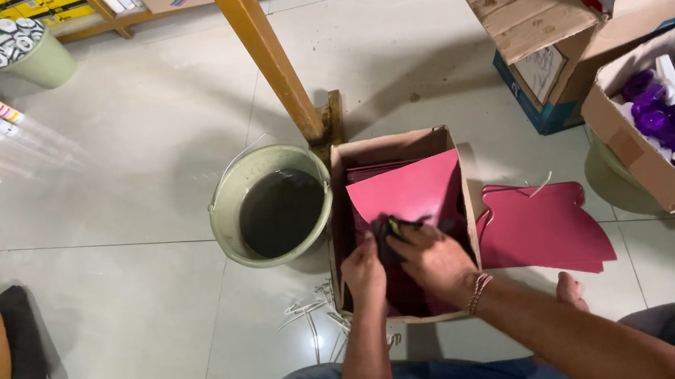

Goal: The person sits on the floor and wipes pink plastic cutting boards with a cloth. They pick up each board from a cardboard box, wipe both sides, and place the cleaned boards on the floor. The person repeats this process for multiple boards.

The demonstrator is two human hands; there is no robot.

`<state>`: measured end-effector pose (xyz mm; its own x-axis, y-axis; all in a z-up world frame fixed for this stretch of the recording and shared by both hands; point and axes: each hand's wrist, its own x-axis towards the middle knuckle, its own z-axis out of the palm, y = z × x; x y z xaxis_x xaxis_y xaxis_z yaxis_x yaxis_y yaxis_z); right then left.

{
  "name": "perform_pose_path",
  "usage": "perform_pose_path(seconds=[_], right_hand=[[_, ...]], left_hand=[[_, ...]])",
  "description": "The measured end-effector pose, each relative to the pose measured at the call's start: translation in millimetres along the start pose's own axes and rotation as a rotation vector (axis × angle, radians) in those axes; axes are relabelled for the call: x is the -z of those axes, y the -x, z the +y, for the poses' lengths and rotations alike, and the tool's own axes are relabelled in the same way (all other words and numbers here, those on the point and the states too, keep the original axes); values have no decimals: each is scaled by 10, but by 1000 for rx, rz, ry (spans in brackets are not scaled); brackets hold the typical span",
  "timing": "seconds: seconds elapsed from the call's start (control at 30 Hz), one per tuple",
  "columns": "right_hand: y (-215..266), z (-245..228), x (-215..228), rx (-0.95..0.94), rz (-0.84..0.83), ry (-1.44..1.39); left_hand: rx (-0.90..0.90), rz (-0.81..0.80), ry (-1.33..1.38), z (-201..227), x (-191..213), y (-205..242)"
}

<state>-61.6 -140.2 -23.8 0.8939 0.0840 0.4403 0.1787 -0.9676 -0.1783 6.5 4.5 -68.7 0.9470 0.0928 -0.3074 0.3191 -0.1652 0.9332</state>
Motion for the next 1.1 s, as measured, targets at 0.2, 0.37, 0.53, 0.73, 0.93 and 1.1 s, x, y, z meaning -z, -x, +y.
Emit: perform_pose_path(seconds=[0.2,0.37,0.53,0.73,0.93,1.1], right_hand=[[-76,0,144,67,-22,-185],[-96,305,290,-119,-124,-190],[-60,762,59,-414,-245,-60],[-244,956,291,-648,-271,-210],[-526,1049,1558,-1407,305,-914],[-452,1221,1536,-1372,671,-1518]], left_hand=[[183,-124,19,1427,367,749],[-17,-135,84,393,30,161],[-217,-153,87,402,83,234],[-342,-148,-39,649,98,444],[-641,-202,194,898,521,222],[-529,-231,-117,658,474,257]])
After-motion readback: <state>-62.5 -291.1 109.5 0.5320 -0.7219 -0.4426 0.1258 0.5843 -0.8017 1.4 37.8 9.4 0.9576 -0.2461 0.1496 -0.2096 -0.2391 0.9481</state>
